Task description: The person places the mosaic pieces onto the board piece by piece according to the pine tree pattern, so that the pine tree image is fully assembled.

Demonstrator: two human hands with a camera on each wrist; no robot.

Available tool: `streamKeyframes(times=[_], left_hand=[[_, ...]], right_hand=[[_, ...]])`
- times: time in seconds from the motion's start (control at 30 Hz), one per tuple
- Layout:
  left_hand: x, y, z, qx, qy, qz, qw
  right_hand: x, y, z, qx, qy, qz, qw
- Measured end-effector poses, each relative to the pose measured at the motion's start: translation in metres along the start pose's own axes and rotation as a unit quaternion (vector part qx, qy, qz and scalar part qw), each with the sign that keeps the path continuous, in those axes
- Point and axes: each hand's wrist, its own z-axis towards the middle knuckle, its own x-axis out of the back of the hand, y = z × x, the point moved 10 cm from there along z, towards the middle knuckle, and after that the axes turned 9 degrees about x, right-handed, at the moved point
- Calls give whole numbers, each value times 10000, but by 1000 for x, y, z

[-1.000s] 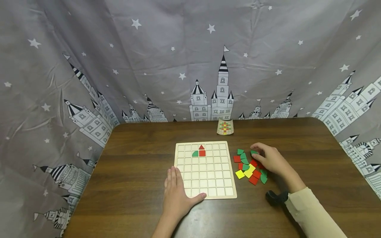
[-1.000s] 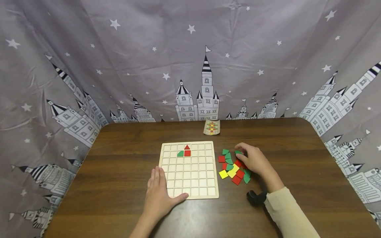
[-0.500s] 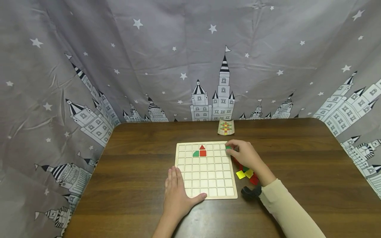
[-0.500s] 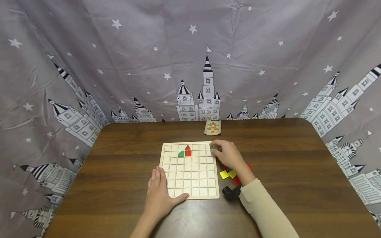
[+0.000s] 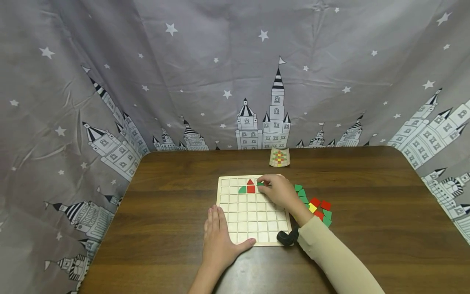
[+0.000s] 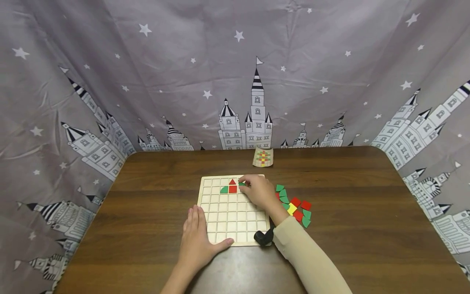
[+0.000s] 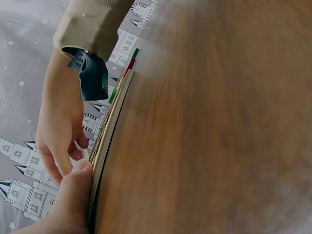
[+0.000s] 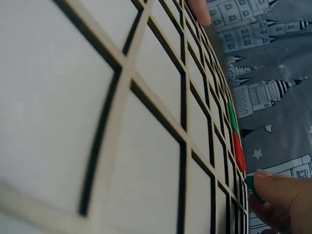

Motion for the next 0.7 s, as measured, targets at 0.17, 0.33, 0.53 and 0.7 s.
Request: streamKeyframes(times=[0.17, 0.33, 0.53, 0.7], left_hand=[[0, 0, 0, -29, 10, 38, 10000], [-1, 1, 1, -20, -42, 60, 10000], [-1, 1, 1, -18, -35, 72, 10000], [0, 1, 0, -36, 27, 70, 10000]], right_hand=[[-5, -2, 2, 1, 8, -243, 9997], [-7, -2, 1, -36, 28, -382, 9993], [-6, -3, 1, -24, 60, -446, 9990], [-7, -3, 1, -28, -35, -444, 9990]])
